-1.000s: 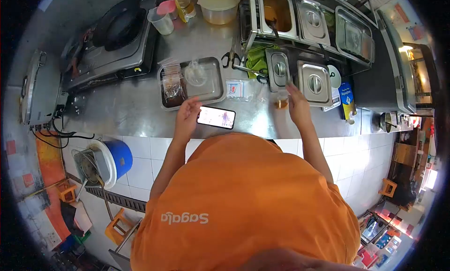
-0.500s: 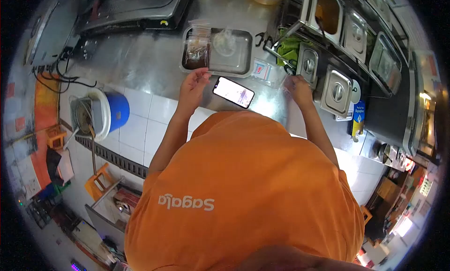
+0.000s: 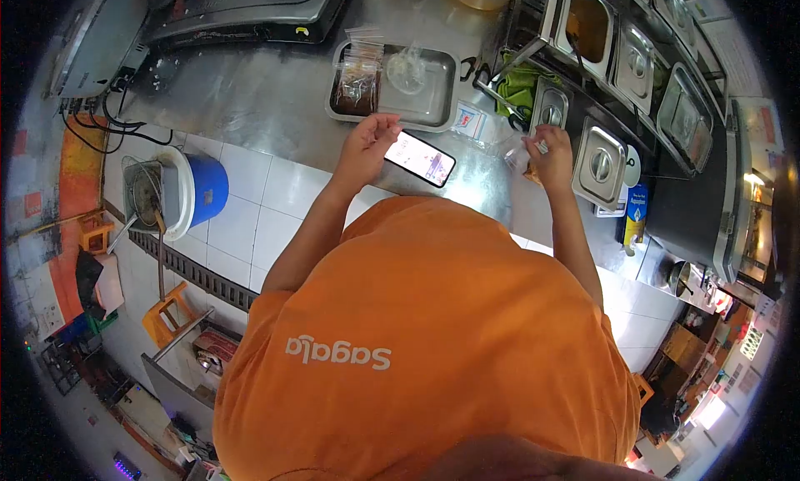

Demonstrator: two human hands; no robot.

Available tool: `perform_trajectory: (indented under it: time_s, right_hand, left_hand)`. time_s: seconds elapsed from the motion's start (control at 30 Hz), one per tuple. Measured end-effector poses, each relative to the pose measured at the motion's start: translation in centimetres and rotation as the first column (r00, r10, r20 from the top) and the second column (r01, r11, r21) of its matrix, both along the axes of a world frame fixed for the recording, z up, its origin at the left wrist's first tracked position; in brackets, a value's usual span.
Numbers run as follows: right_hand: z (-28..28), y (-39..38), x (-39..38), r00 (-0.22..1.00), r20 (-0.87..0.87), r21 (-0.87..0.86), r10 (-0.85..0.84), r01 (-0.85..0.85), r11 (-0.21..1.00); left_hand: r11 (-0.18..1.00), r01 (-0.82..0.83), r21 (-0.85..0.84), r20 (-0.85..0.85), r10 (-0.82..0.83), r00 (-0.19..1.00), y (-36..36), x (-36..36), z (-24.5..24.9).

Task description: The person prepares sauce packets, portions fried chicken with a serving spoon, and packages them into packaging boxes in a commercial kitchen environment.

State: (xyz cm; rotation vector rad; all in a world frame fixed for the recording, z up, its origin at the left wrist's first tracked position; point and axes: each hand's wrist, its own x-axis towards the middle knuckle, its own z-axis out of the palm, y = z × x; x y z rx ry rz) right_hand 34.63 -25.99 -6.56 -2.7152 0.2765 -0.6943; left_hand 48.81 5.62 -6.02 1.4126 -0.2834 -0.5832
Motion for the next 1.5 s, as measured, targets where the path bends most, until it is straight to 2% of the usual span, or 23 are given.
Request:
perform_trajectory:
  time_s: [0.03, 0.1, 0.13, 0.17, 0.2, 0.23, 0.3, 0.33, 0.4, 0.53, 0.6, 0.7, 0.77, 0.9, 0.93, 0.97, 1.13, 1.2, 1.3, 1.37, 1.4, 1.47, 1.5]
  right_hand:
    - [0.0, 0.3, -0.2, 1.0, 0.001, 0.0, 0.0, 0.0, 1.0]
    - [-0.1, 0.9, -0.8, 0.985, -0.107, 0.532, -0.135, 0.171, 0.829]
    - [-0.2, 1.2, -1.0, 0.985, -0.105, 0.531, -0.138, 0.172, 0.829]
    - [-0.2, 1.5, -1.2, 0.986, -0.107, 0.545, -0.127, 0.165, 0.822]
    - [-0.1, 1.9, -1.2, 0.987, -0.11, 0.559, -0.115, 0.157, 0.814]
    - [0.2, 2.3, -1.3, 0.988, -0.106, 0.559, -0.115, 0.155, 0.815]
    - [1.5, 3.4, -1.4, 0.936, -0.332, 0.596, -0.119, 0.306, 0.743]
    - [1.7, 3.9, -1.4, 0.936, -0.33, 0.596, -0.121, 0.306, 0.743]
    - [1.9, 4.4, -1.5, 0.977, -0.198, 0.771, -0.077, 0.204, 0.603]
    - [1.7, 4.2, -2.1, 0.985, -0.17, 0.774, -0.011, 0.14, 0.617]
    - [2.3, 4.4, -2.1, 0.997, -0.082, 0.904, 0.002, 0.074, 0.421]
    - [3.5, 5.0, -2.2, 0.994, -0.096, 0.94, -0.048, 0.106, 0.324]
    - [2.8, 4.4, -2.5, 0.992, -0.124, 0.937, -0.012, 0.121, 0.328]
    - [1.9, 4.8, -2.7, 0.97, -0.195, 0.911, 0.142, 0.126, 0.392]
    - [2.1, 5.3, -2.6, 0.968, -0.192, 0.911, 0.161, 0.115, 0.396]
    - [2.7, 6.2, -2.4, 0.958, -0.193, 0.907, 0.214, 0.091, 0.41]
    - [4.2, 9.0, -1.6, 0.891, -0.211, 0.951, 0.401, 0.091, 0.297]
    - [3.3, 8.2, -1.6, 0.875, -0.187, 0.951, 0.447, 0.048, 0.305]
    - [4.1, 6.2, -2.2, 0.837, -0.249, 0.924, 0.488, 0.055, 0.377]
    - [5.4, 4.9, -2.8, 0.825, -0.231, 0.969, 0.516, 0.149, 0.196]
    - [5.3, 4.3, -3.2, 0.819, -0.225, 0.971, 0.528, 0.142, 0.194]
    - [4.8, 3.1, -3.9, 0.842, -0.175, 0.979, 0.51, 0.202, 0.002]
    - [4.1, 2.7, -4.4, 0.838, -0.168, 0.98, 0.52, 0.197, 0.0]
  left_hand:
    - [1.0, 0.0, 0.0, 0.001, 0.0, 1.0, 0.3, -0.1, 0.0]
    - [0.924, 0.143, 0.356, 0.196, -0.223, 0.955, 0.8, -0.6, 0.2]
    - [0.924, 0.145, 0.355, 0.198, -0.226, 0.954, 0.8, -0.8, -0.1]
    - [0.887, 0.185, 0.423, 0.497, -0.398, 0.771, 0.7, -1.2, -0.7]
    - [0.846, 0.191, 0.498, 0.71, -0.524, 0.471, 0.5, -1.6, -1.2]
    - [0.796, 0.266, 0.544, 0.661, -0.602, 0.448, 0.2, -2.1, -1.8]
    - [0.746, 0.318, 0.585, 0.588, -0.66, 0.468, -0.2, -3.2, -3.3]
    - [0.693, 0.373, 0.617, 0.508, -0.713, 0.483, -0.4, -3.6, -4.1]
    - [0.693, 0.37, 0.619, 0.49, -0.708, 0.507, -0.6, -3.8, -4.4]
    - [0.697, 0.214, 0.685, 0.501, -0.664, 0.556, -0.1, -3.6, -4.6]
    - [0.715, 0.16, 0.68, 0.529, -0.63, 0.568, 0.5, -3.3, -4.8]
    - [0.745, 0.083, 0.661, 0.585, -0.582, 0.565, 0.8, -3.4, -4.6]
    - [0.799, 0.031, 0.601, 0.593, -0.471, 0.652, 0.9, -3.7, -3.6]
    - [0.912, -0.047, 0.407, 0.712, -0.284, 0.643, -0.4, -4.6, -2.0]
    - [0.92, 0.136, 0.367, 0.418, -0.294, 0.859, -1.2, -5.3, -0.6]
    - [0.924, 0.287, 0.254, 0.068, -0.313, 0.947, -2.0, -6.1, 0.4]
    - [0.907, 0.386, 0.168, 0.042, -0.398, 0.916, -5.6, -8.3, 1.5]
    - [0.914, 0.363, 0.182, 0.004, -0.37, 0.929, -6.5, -8.8, 1.7]
    - [0.926, 0.376, 0.039, -0.161, -0.366, 0.917, -7.8, -9.7, 0.9]
    - [0.88, 0.46, 0.12, -0.182, -0.435, 0.882, -8.8, -10.3, 0.8]
    - [0.886, 0.447, 0.126, -0.181, -0.422, 0.888, -9.4, -10.6, 1.0]
    - [0.922, 0.386, -0.037, -0.148, -0.387, 0.91, -10.8, -11.8, 1.8]
    - [0.926, 0.376, -0.03, -0.145, -0.377, 0.915, -11.5, -12.1, 1.4]
